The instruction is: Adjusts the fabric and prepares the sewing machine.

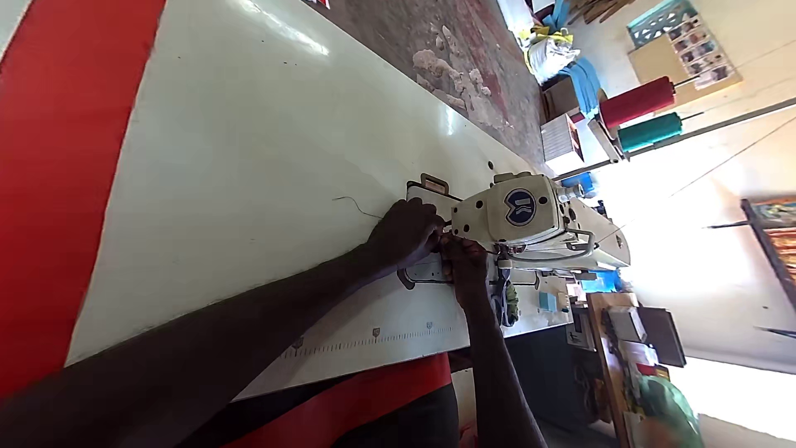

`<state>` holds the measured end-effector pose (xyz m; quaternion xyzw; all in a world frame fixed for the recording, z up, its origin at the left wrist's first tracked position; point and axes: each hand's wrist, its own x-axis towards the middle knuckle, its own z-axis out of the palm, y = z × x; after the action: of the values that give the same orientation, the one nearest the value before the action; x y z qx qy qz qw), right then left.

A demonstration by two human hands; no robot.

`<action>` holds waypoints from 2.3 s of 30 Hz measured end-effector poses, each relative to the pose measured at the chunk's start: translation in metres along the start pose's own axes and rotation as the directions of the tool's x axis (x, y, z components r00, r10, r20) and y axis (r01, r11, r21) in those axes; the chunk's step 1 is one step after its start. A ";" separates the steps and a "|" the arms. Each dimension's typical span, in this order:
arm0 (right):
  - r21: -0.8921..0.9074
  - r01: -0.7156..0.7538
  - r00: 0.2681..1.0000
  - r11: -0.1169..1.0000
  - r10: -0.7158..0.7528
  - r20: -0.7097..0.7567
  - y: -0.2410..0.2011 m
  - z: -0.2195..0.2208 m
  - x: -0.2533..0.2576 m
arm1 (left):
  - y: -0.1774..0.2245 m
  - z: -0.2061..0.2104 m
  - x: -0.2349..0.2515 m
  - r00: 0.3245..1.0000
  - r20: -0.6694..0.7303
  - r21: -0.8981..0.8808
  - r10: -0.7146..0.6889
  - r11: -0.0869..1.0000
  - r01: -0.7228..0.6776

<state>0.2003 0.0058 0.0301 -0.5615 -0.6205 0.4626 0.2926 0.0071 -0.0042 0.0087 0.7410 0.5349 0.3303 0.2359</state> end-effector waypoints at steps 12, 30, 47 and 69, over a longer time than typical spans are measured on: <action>0.217 0.081 0.984 0.973 -0.043 -0.175 -0.001 -0.002 -0.012 | -0.003 0.002 0.001 0.998 -0.055 -0.043 -0.030 0.999 0.027; 0.164 0.165 0.951 0.973 -0.112 -0.290 0.027 -0.018 -0.044 | -0.002 0.001 0.000 0.998 -0.051 -0.028 -0.036 0.999 0.034; 0.168 0.159 0.953 0.973 -0.106 -0.285 0.027 -0.018 -0.043 | -0.001 0.001 0.000 0.998 -0.049 -0.018 -0.040 0.999 0.039; 0.174 0.142 0.955 0.975 -0.088 -0.284 0.026 -0.017 -0.043 | 0.001 0.000 0.001 0.999 -0.034 -0.001 -0.032 0.999 0.032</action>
<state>0.2353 -0.0333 0.0203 -0.5520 -0.5583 0.4201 0.4551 0.0078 -0.0039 0.0093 0.7265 0.5506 0.3394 0.2321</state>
